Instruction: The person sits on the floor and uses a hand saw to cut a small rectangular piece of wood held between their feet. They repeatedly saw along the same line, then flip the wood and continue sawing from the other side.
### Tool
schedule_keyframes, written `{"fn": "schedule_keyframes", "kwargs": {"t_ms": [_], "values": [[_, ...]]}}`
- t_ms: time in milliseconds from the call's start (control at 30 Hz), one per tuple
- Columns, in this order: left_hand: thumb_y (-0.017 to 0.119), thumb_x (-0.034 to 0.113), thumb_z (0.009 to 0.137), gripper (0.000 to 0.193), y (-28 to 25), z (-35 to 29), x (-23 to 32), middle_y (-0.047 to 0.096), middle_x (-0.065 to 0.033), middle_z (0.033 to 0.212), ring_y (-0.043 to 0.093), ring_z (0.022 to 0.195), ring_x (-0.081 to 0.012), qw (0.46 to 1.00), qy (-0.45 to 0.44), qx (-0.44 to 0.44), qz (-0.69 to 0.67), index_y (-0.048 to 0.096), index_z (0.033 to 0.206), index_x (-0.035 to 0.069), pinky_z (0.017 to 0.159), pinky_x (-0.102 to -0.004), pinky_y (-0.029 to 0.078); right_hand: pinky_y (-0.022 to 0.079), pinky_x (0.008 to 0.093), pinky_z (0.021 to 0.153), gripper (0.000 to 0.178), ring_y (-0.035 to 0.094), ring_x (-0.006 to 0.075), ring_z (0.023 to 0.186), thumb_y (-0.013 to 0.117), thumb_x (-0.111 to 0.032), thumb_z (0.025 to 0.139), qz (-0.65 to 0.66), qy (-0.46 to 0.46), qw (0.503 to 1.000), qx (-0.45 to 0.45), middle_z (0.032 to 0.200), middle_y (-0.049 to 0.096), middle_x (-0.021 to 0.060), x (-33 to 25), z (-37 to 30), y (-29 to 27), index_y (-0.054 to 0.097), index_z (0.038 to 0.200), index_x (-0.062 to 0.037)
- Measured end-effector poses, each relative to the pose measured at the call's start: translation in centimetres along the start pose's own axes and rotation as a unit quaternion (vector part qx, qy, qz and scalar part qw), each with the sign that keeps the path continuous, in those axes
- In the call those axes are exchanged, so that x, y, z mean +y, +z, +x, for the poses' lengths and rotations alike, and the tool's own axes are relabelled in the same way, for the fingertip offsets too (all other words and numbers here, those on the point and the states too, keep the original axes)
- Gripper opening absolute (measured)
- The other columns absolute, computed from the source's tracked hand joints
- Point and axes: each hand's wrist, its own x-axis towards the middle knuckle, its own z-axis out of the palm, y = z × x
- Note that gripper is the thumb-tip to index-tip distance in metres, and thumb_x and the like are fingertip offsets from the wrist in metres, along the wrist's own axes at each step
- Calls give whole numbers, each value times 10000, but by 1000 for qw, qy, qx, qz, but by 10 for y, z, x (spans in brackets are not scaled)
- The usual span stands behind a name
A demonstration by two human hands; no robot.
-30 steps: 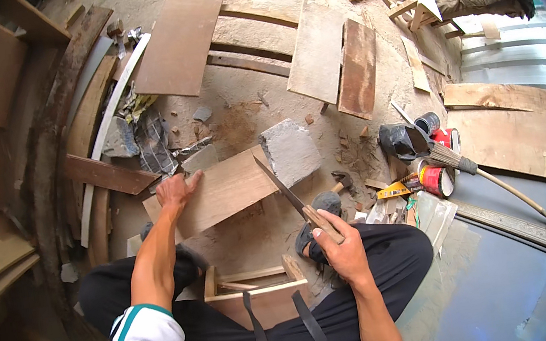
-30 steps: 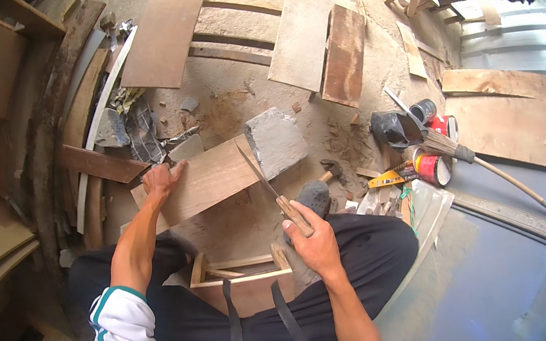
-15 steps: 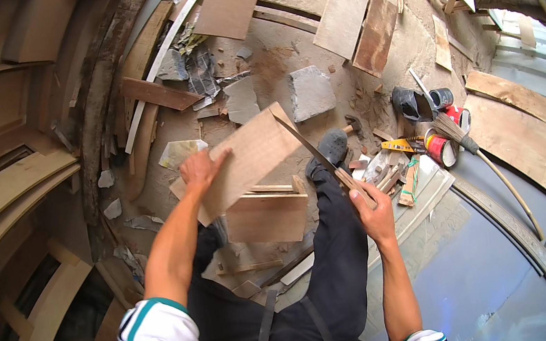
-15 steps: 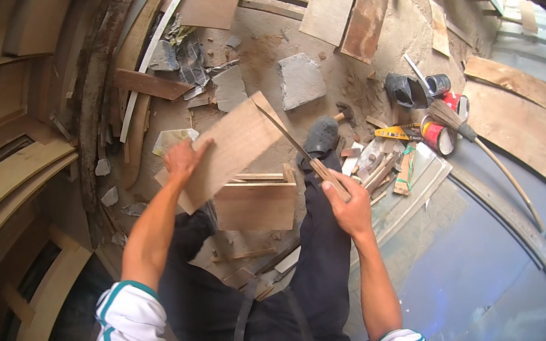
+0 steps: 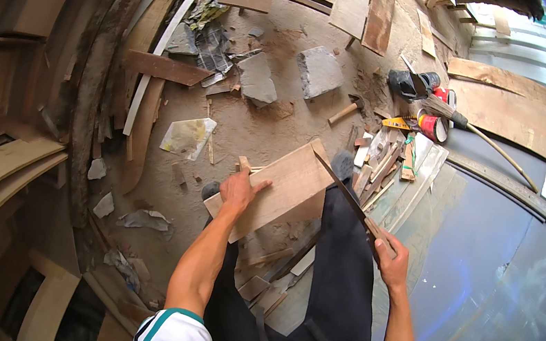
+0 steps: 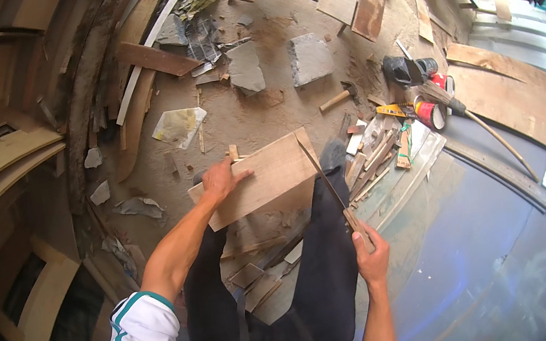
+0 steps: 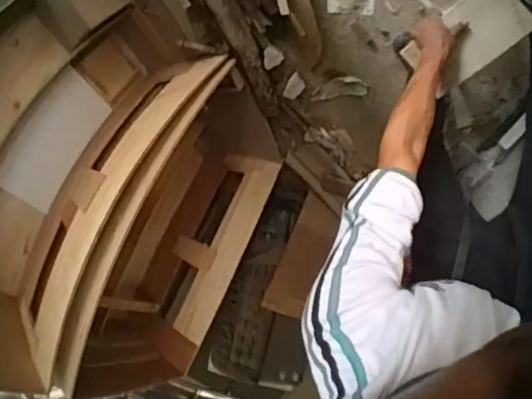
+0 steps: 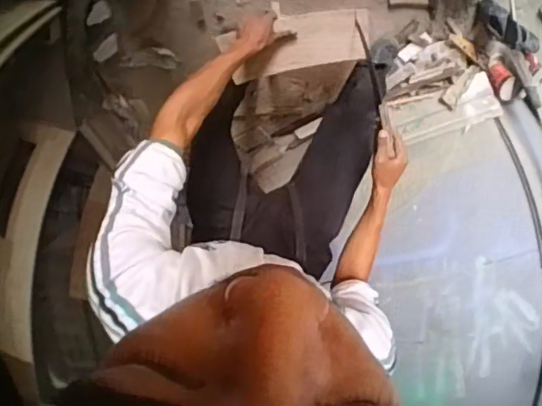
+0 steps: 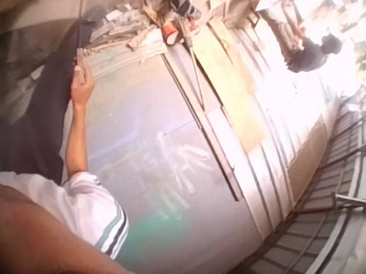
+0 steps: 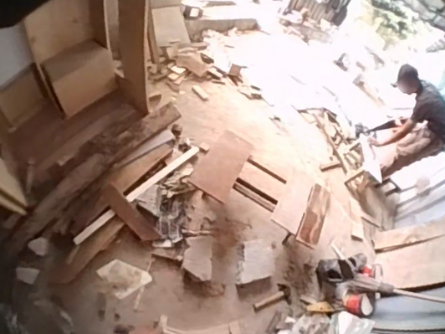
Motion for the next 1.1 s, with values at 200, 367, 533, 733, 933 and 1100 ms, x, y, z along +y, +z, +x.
{"fn": "schedule_keyframes", "kwargs": {"t_ms": [200, 367, 533, 733, 933, 1100], "values": [[627, 772, 794, 800, 78, 28, 51, 568, -192, 1334, 576, 1214, -339, 986, 118, -78, 94, 675, 1222, 98, 953, -468, 521, 486, 378, 995, 491, 682, 290, 1091, 700, -300, 940, 59, 68, 993, 79, 1139, 723, 222, 109, -38, 13, 661, 1237, 89], [625, 788, 782, 903, 139, 51, 77, 350, -136, 1584, 483, 1331, -334, 963, 191, -36, 186, 540, 1448, 185, 1057, -477, 452, 512, 382, 948, 474, 691, 300, 1059, 655, -296, 962, 134, 147, 978, 68, 1141, 724, 217, 179, -42, 31, 653, 1248, 82], [665, 842, 689, 1089, 167, 80, 82, 496, -145, 1483, 508, 1332, -334, 958, 151, -108, 219, 473, 1491, 130, 1061, -477, 449, 511, 391, 954, 469, 691, 322, 1071, 643, -267, 963, 155, 193, 968, 33, 1149, 716, 230, 199, -37, 34, 631, 1268, 89], [673, 854, 668, 986, 174, 123, 78, 717, -215, 1079, 681, 1053, -388, 961, 136, -186, 155, 627, 1255, 64, 907, -489, 534, 515, 404, 955, 473, 683, 344, 1088, 633, -231, 966, 187, 132, 973, 17, 1188, 695, 250, 208, -25, 30, 597, 1299, 102], [579, 873, 741, 957, 159, 126, 67, 720, -240, 975, 698, 963, -418, 968, 177, -140, 107, 646, 1328, 119, 828, -509, 551, 518, 393, 950, 456, 684, 324, 1089, 639, -219, 970, 168, 133, 977, -2, 1181, 699, 244, 186, 8, 17, 603, 1295, 98], [524, 898, 767, 999, 77, 180, 81, 705, -197, 944, 706, 905, -369, 971, 156, -123, 134, 591, 1425, 149, 755, -480, 561, 520, 382, 938, 445, 692, 304, 1062, 637, -205, 976, 164, 79, 983, -7, 1163, 707, 237, 144, 72, 19, 603, 1306, 91]]}}
